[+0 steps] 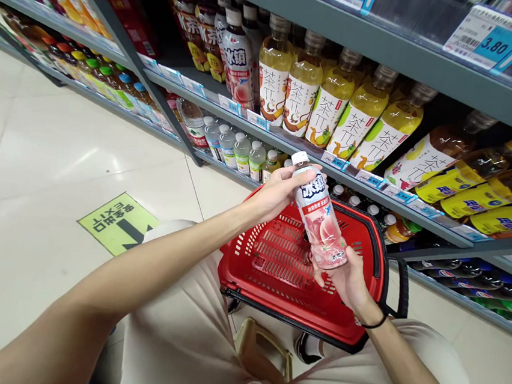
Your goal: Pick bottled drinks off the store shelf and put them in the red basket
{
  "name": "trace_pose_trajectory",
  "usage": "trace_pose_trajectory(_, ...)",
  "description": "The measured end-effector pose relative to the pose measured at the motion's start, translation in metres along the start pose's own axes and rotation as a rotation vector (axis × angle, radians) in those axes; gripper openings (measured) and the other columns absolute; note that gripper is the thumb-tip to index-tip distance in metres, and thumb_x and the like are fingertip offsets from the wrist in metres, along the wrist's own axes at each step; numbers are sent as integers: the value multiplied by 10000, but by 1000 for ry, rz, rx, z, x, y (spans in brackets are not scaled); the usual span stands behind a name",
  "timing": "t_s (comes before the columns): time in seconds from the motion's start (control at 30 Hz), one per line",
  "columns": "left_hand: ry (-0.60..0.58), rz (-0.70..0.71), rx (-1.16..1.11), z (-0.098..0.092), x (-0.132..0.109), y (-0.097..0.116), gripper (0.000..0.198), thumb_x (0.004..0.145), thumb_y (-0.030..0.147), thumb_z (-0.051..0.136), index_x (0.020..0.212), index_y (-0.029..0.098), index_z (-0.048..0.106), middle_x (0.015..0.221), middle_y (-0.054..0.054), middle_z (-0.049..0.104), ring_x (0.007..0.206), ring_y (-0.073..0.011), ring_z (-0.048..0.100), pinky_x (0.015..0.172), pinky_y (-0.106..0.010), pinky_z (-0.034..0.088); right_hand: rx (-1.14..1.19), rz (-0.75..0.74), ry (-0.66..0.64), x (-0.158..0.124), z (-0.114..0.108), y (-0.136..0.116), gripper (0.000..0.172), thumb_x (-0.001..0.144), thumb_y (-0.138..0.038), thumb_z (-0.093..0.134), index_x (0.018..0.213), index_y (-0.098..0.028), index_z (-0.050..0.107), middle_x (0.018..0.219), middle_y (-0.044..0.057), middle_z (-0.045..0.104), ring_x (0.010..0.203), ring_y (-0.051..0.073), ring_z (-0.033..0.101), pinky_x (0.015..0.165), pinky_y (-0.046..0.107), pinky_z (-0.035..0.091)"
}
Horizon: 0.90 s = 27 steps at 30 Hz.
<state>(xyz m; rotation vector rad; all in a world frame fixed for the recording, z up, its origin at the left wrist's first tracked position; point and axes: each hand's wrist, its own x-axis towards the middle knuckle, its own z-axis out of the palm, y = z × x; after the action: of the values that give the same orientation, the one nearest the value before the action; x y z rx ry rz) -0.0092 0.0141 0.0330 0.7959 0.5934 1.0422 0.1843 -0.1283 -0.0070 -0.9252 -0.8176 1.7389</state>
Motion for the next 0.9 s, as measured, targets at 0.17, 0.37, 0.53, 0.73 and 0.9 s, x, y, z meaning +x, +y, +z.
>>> trace_pose_trajectory(0.17,80,7,30,-2,3,-6,595,715,483,913,1178,149,747,1086,-105,748,898,-194,689,898,-378,540,-125,-104,32,-5,-1,5,386,895,-416,809,1197,-235,651,1002,69,759,795,194,708,709,331,588)
trace_pose_trajectory(0.37,19,1,9,2,2,-10,557,712,477,918,1148,166,764,999,-45,717,852,-138,628,834,-287,504,-55,-24,-141,-7,-1,5,441,984,-570,640,1179,-178,686,1035,143,765,760,231,749,560,298,564)
trace_pose_trajectory(0.53,-38,-16,-44,6,-2,-5,556,701,388,928,1180,197,719,1011,-29,705,867,-152,638,841,-308,511,74,54,-143,-5,2,-1,620,943,-720,590,1090,-142,763,950,130,767,675,209,725,502,264,551)
trace_pose_trajectory(0.73,-64,-17,-35,8,-6,-4,585,708,343,919,1222,216,670,1014,-28,705,861,-156,641,858,-322,513,122,110,-91,-3,6,-5,718,903,-780,577,1101,-119,776,826,131,771,635,220,712,493,264,527)
trace_pose_trajectory(0.9,-60,-7,-23,8,-7,-5,597,711,335,909,1244,227,662,1010,-24,698,854,-155,639,858,-320,511,107,136,-110,-5,8,-7,687,913,-778,556,1025,-134,767,791,131,759,609,222,696,492,270,508)
